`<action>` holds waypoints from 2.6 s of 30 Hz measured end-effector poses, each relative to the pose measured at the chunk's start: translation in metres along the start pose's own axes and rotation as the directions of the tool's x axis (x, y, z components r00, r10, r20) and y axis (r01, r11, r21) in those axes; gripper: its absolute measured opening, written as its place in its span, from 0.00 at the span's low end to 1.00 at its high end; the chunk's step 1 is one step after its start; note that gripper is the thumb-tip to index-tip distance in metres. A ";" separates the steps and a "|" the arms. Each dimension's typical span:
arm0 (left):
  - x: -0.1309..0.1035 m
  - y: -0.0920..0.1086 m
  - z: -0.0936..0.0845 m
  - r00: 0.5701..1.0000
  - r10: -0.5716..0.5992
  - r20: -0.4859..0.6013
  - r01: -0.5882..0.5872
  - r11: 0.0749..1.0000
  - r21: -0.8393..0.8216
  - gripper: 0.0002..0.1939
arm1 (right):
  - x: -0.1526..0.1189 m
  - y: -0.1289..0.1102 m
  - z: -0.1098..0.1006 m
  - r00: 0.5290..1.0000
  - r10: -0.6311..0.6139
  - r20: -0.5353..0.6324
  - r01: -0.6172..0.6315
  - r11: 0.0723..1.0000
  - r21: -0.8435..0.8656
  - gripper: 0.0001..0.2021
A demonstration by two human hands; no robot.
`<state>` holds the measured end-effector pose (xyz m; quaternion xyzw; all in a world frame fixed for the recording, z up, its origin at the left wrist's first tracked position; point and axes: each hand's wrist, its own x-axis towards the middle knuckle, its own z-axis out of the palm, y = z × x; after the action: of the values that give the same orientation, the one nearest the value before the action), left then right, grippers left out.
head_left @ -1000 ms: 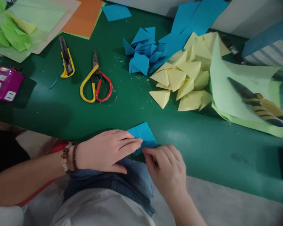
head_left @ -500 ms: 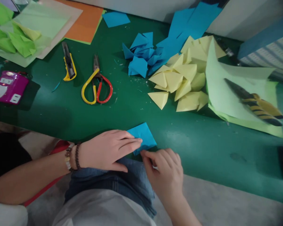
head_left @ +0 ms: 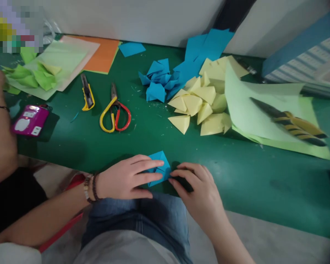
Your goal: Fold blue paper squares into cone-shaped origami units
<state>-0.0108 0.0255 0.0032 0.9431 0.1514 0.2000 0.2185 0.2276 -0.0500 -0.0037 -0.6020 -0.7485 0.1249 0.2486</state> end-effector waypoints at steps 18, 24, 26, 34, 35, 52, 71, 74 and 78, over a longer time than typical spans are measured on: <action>0.079 -0.046 -0.044 0.648 -0.760 0.048 0.533 0.407 -0.742 0.27 | 0.120 0.006 -0.061 0.904 -0.420 0.075 0.414 0.906 0.084 0.09; 0.115 -0.067 -0.061 0.623 -0.762 -0.176 0.226 0.390 -0.893 0.24 | 0.157 0.020 -0.074 0.915 -0.383 -0.126 0.404 0.872 0.276 0.05; 0.115 -0.066 -0.053 0.551 -0.765 -0.333 0.147 0.481 -0.864 0.21 | 0.154 0.023 -0.063 0.954 -0.250 -0.163 0.295 0.876 0.382 0.04; 0.107 -0.052 -0.020 0.487 -0.719 -0.496 0.183 0.639 -0.747 0.16 | 0.141 0.008 -0.023 0.980 0.142 -0.142 -0.051 0.862 0.504 0.22; 0.107 -0.052 -0.020 0.494 -0.716 -0.494 0.179 0.639 -0.748 0.17 | 0.142 0.009 -0.022 0.977 0.172 -0.127 -0.082 0.849 0.522 0.21; 0.103 -0.058 -0.017 0.671 -0.613 -0.417 0.242 0.713 -0.659 0.15 | 0.155 0.028 -0.010 0.942 0.335 0.028 -0.243 0.623 0.744 0.13; 0.104 -0.068 -0.011 0.454 -0.858 -0.240 0.303 0.402 -0.864 0.21 | 0.156 0.032 -0.009 0.956 0.294 -0.026 -0.179 0.649 0.739 0.15; 0.107 -0.067 -0.010 0.472 -0.865 -0.167 0.275 0.325 -0.905 0.20 | 0.156 0.032 -0.008 0.951 0.296 -0.085 -0.148 0.682 0.716 0.13; 0.110 -0.062 -0.013 0.476 -0.871 -0.123 0.226 0.256 -0.940 0.18 | 0.154 0.030 -0.009 0.956 0.231 -0.180 -0.064 0.765 0.641 0.08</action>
<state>0.0672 0.1249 0.0189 0.4456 0.4488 0.4518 0.6292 0.2343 0.1048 0.0235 -0.5524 -0.5765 0.3105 0.5158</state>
